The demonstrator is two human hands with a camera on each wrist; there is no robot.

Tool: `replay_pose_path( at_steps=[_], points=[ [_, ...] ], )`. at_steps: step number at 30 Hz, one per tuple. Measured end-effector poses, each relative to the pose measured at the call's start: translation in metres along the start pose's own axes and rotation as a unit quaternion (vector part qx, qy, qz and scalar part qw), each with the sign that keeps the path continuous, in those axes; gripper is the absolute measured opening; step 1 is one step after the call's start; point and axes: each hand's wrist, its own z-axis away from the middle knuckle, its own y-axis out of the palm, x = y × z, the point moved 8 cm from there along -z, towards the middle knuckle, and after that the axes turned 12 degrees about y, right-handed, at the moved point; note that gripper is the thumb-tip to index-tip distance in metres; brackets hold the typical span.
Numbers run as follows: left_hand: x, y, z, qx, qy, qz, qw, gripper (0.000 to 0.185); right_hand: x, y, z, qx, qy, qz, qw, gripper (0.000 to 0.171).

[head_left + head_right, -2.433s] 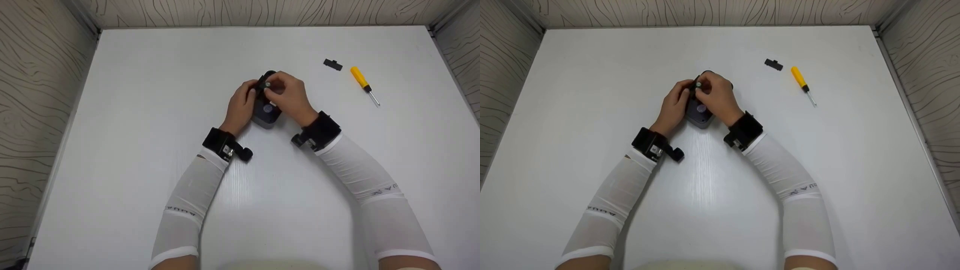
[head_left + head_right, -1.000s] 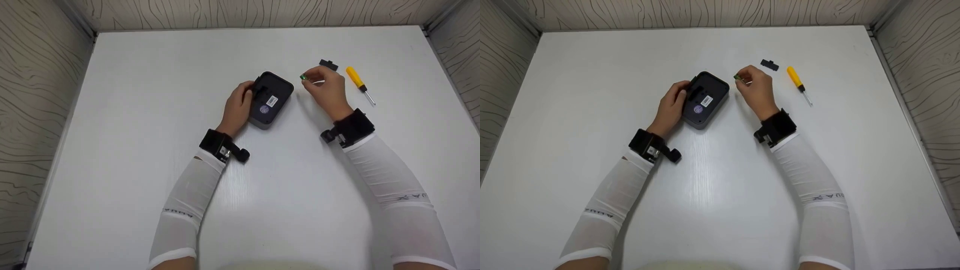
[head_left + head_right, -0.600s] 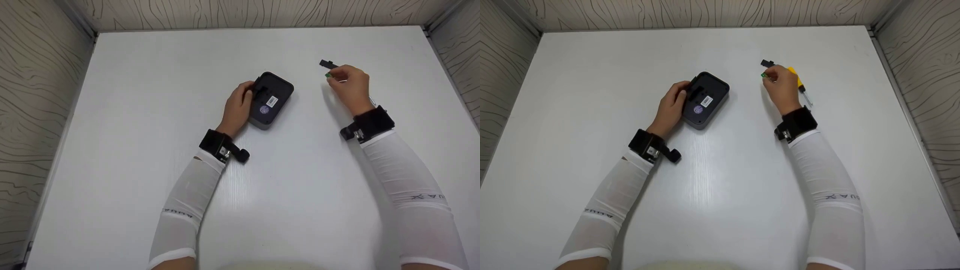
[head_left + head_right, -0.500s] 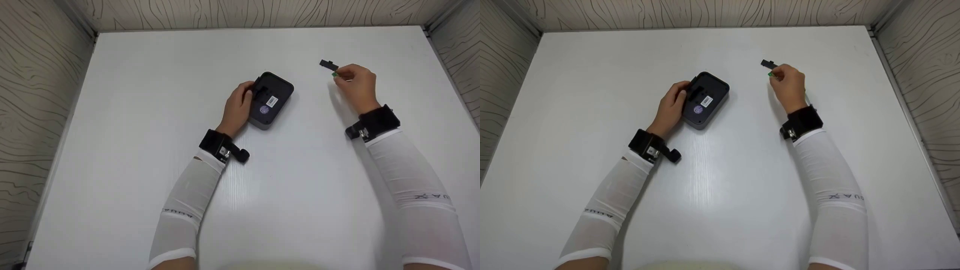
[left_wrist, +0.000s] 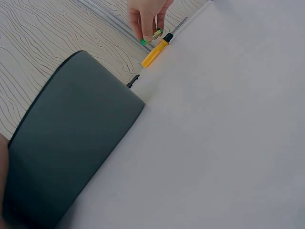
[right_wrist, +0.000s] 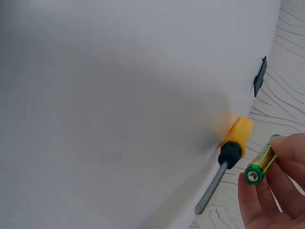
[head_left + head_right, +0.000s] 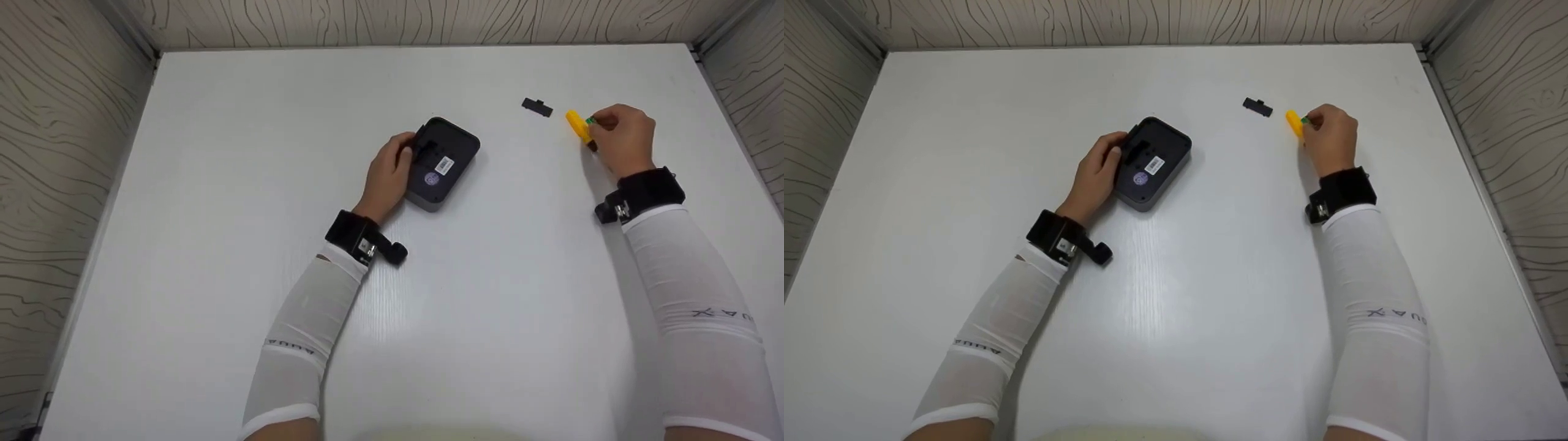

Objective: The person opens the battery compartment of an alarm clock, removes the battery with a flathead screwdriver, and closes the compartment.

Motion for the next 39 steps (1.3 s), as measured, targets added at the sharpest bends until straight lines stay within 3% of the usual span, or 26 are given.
replay_pose_path(
  at_steps=[13,21,30,39],
  points=[
    [-0.001,0.001,0.0,0.001,0.001,-0.005,1.0,0.038,-0.029,-0.022,-0.017,-0.015,0.063,0.03,0.997,0.037],
    [0.0,0.0,0.0,0.005,-0.007,-0.016,0.9998,0.039,-0.034,-0.029,-0.026,-0.023,0.063,0.041,0.997,0.035],
    [0.0,0.0,0.0,0.003,-0.006,-0.011,0.9999,0.039,-0.039,-0.031,-0.035,0.008,0.073,0.075,0.994,0.037],
    [0.0,0.0,0.0,0.003,-0.012,-0.007,0.9999,0.039,-0.042,-0.03,-0.038,0.012,0.056,0.082,0.995,0.031]
  ],
)
